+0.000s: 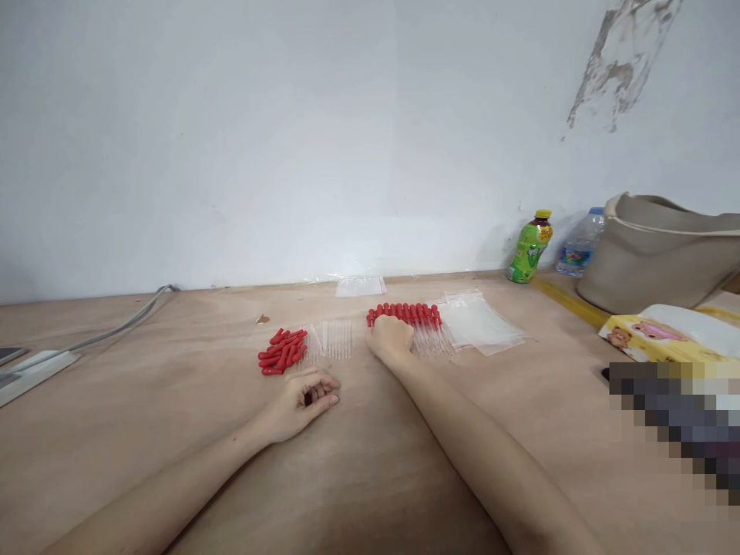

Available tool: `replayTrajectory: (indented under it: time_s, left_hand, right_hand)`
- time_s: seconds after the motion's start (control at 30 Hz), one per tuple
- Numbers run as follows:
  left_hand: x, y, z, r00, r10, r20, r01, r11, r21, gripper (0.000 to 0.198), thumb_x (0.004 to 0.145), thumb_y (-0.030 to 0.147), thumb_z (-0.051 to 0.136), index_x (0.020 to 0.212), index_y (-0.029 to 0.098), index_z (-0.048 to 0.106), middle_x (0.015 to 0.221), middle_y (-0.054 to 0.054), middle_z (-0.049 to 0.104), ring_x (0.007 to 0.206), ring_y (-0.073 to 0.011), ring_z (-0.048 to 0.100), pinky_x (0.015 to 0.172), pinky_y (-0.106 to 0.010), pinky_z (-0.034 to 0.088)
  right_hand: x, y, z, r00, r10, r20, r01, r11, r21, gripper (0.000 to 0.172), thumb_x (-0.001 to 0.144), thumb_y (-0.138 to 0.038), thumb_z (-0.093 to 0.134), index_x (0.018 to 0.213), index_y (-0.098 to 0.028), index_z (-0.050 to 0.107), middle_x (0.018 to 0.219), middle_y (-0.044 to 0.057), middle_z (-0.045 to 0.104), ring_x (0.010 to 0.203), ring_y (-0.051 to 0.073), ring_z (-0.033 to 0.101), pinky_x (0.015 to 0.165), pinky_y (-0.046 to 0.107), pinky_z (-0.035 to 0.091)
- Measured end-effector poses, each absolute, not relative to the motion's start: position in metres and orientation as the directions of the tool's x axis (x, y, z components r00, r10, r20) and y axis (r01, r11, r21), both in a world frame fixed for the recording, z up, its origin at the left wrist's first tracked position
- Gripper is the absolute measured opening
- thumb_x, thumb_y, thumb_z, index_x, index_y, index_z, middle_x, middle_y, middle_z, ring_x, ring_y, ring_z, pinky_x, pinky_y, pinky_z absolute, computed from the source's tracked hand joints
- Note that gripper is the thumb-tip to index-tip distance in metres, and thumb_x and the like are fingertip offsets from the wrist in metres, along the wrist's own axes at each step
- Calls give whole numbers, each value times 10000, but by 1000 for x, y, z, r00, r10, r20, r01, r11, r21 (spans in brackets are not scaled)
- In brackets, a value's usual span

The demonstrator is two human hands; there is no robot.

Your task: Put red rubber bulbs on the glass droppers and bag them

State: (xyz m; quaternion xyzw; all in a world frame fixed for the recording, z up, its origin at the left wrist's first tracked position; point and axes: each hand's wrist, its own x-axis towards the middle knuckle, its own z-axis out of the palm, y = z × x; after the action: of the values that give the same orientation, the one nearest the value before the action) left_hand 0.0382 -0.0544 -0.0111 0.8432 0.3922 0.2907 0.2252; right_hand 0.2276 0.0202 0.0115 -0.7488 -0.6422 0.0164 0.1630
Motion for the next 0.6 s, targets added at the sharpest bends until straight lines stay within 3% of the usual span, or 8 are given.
replayTrajectory:
  time_s: [0.2,0.33,0.6]
  left_hand:
    - [38,-54,-12,527,791,311,529,-591,609,144,773,241,521,855,152,600,770,-39,569,616,-113,515,572,-226,437]
    - [38,-55,-11,533,786,314,525,-598,606,131,770,226,523,847,151,598,773,-37,567,611,-111,512,563,-222,432]
    - [38,-55,-11,541,783,309,530,-602,597,128,777,218,515,854,150,591,779,-34,559,625,-111,516,584,-225,440]
  right_hand:
    - [229,18,13,162,967,196,962,-111,-250,379,783,-412,405,872,-124,634,864,158,631,831,270,586,662,336,413]
    - [220,16,14,96,974,206,965,-39,-261,347,775,-426,412,868,-174,631,880,109,639,850,250,582,676,328,411]
    - [191,29,15,66,994,86,957,-39,-286,276,712,-304,493,874,-136,640,884,133,645,822,246,600,640,307,434]
